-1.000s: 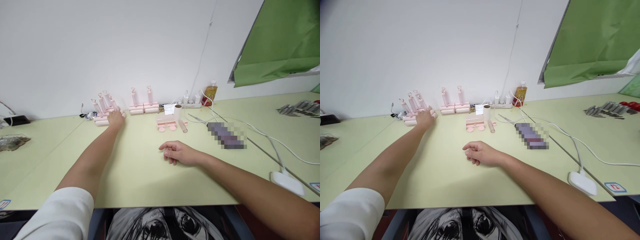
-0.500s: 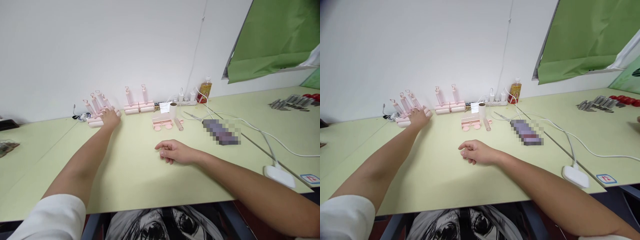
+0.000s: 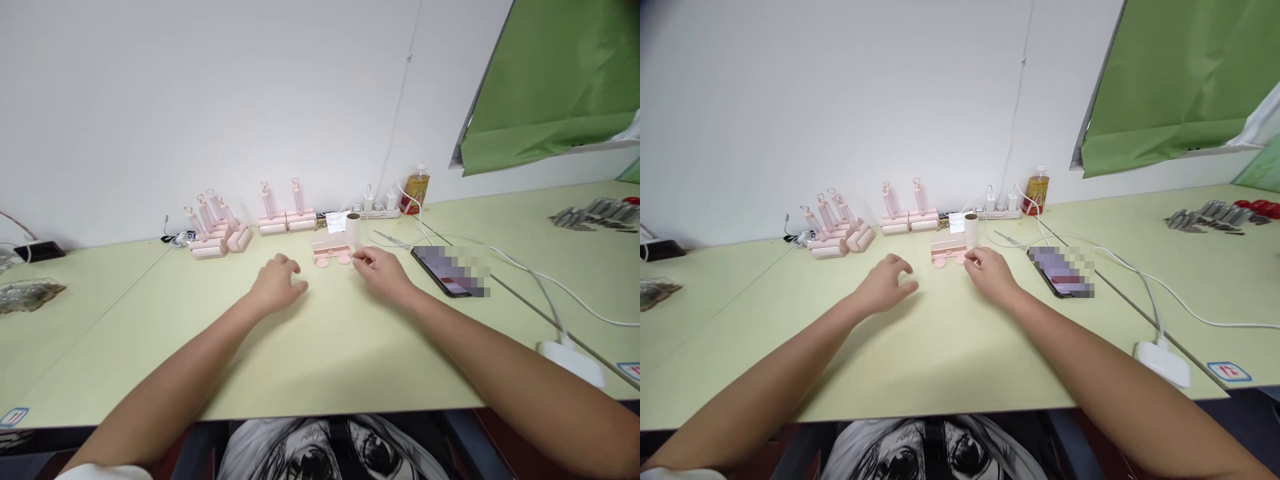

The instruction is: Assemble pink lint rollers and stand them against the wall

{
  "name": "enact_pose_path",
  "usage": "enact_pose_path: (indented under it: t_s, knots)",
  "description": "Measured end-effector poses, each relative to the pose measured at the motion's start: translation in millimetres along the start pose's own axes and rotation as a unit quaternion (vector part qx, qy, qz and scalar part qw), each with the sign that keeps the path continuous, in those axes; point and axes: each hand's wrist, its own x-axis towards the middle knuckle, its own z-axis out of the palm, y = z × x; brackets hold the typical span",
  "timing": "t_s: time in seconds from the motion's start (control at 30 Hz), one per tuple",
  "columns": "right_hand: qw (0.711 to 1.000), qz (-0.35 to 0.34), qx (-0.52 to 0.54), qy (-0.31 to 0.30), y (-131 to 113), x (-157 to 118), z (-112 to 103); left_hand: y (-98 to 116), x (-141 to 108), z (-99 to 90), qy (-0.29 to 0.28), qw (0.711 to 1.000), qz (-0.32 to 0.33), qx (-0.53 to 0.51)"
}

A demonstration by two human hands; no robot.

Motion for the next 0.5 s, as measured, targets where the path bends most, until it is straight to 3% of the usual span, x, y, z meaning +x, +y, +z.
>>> enact_pose_path:
  t_s: [0.1, 0.23, 0.3, 0.5]
  knots:
    - [0.992, 0.028, -0.126, -0.005, 9.2, 8.2, -5.1, 17.1, -18.5, 9.1, -0.070, 0.997, 0.026, -0.031]
    - [0.959, 0.095, -0.244, -0.110, 14.8, 10.4, -3.9, 21.5, -24.3, 24.8, -0.098, 0.994, 0.031, -0.039]
    - [0.948, 0.102, -0.267, -0.140, 14.8, 9.6, -2.1, 17.4, -22.9, 29.4, -0.102, 0.993, 0.051, -0.041]
    - [0.942, 0.101, -0.282, -0.150, 12.1, 7.6, -3.0, 5.1, -21.0, 28.3, -0.108, 0.988, 0.087, -0.068]
